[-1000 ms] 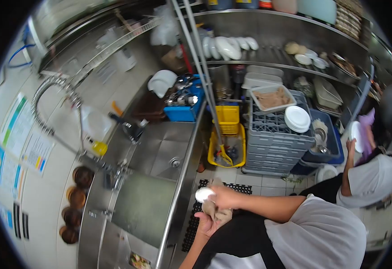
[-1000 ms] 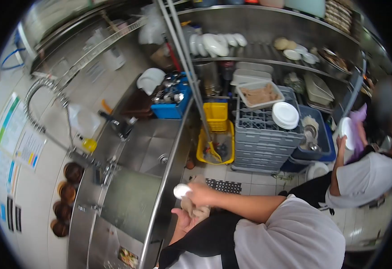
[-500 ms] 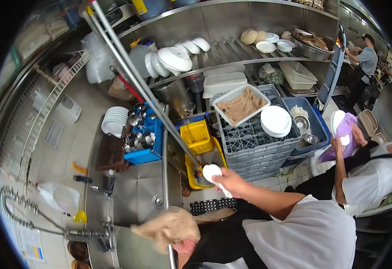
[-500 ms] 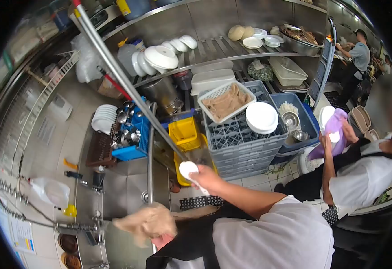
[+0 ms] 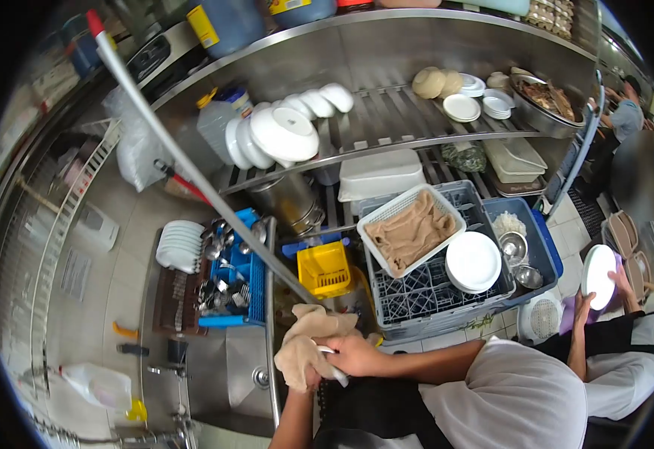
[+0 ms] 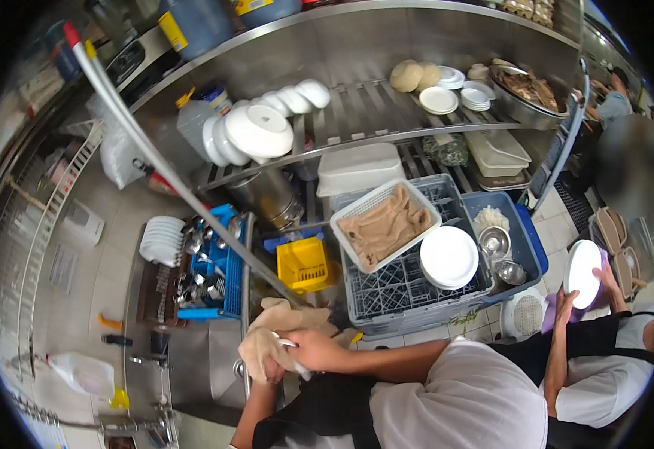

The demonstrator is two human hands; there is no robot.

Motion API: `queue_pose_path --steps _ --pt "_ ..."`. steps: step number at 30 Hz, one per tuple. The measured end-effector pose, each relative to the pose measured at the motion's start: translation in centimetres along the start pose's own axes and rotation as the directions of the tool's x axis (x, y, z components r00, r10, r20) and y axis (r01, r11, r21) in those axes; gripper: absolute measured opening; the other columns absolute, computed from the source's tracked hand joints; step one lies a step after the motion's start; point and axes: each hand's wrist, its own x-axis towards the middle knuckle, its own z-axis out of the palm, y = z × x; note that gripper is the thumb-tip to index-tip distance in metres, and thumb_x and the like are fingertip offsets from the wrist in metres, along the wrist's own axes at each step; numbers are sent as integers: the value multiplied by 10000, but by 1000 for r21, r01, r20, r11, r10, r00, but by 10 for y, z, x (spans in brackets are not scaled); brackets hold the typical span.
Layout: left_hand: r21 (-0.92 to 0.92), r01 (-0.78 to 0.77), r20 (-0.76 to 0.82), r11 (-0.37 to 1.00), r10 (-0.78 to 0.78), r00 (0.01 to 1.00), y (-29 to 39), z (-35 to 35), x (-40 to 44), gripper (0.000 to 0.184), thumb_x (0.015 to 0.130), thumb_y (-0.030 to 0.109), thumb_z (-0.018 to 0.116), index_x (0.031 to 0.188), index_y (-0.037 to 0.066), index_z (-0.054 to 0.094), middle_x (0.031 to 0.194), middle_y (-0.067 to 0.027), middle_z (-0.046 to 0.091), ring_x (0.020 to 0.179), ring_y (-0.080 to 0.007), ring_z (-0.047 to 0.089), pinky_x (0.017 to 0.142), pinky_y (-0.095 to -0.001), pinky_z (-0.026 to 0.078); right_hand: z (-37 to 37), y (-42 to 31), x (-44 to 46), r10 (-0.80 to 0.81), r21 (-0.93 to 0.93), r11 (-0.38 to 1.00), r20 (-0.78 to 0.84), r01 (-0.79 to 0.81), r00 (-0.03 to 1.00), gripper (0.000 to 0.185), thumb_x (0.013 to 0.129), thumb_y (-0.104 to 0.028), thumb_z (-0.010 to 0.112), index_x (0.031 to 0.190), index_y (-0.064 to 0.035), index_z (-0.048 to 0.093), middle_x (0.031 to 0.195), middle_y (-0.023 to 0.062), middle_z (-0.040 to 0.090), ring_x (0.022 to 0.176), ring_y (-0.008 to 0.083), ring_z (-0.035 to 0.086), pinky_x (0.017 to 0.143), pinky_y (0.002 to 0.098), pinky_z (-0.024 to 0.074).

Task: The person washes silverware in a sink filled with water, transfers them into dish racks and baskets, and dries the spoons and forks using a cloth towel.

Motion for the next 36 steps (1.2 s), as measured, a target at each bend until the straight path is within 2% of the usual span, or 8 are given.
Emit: queue_pose_path --steps 4,6,9,17,21,28,32,36 --pt "-425 47 181 904 34 983 -19 21 32 255 973 173 622 1058 -67 617 986 -82 660 856 -150 630 736 -298 533 -60 -49 -1 311 -66 950 174 -304 934 421 987 -232 594 1389 -107 592 1113 203 711 1053 318 703 932 366 528" --pt "-363 346 316 865 -235 919 -46 3 26 282 954 158 628 1048 -105 592 984 -99 669 845 -152 628 753 -279 527 -83 -59 -19 244 -203 956 142 -213 959 362 998 -203 590 1334 -71 616 1117 161 724 1046 258 709 915 351 535" --pt "-259 545 578 798 -324 749 -22 -18 33 266 941 153 632 1041 -90 589 967 -101 665 829 -165 631 740 -286 524 -110 -69 -54 226 312 929 -62 -196 972 241 1033 -166 559 1228 -44 630 936 46 691 888 135 673 799 304 551" --pt "-443 421 673 791 -16 739 35 1 150 231 904 139 643 1023 -49 580 923 -107 653 784 -201 636 706 -303 518 -131 -59 -81 497 489 846 -578 -213 647 193 1044 -159 520 1171 -73 637 771 -21 568 691 67 548 630 248 507" --pt "-248 447 757 860 -116 643 -12 29 87 218 886 132 649 1014 -29 575 900 -110 648 762 -219 639 688 -312 515 -130 -51 -76 435 500 852 -514 -154 739 202 1056 -170 520 1195 -89 642 779 -30 572 702 57 535 617 231 474" --pt "-158 -213 979 964 126 -157 115 110 211 204 854 119 658 998 7 568 861 -116 638 723 -250 644 658 -327 510 -207 -41 -48 352 249 924 -246 -292 903 241 1014 -141 557 1230 -76 642 883 0 636 793 85 587 739 263 505" --pt "-237 -340 968 910 189 -168 135 169 214 202 840 114 663 991 22 564 845 -118 634 707 -264 647 645 -334 507 -261 -14 -24 244 176 957 -72 -229 967 263 995 -115 578 1249 -72 635 894 1 632 790 82 578 752 259 498" --pt "-187 -839 973 511 -19 -228 146 240 186 248 829 69 615 1035 -69 604 848 -97 627 860 -210 614 724 -324 478 -312 34 -17 270 281 932 -116 -229 956 259 992 -77 578 1244 -52 630 890 -10 615 789 75 561 753 243 484"
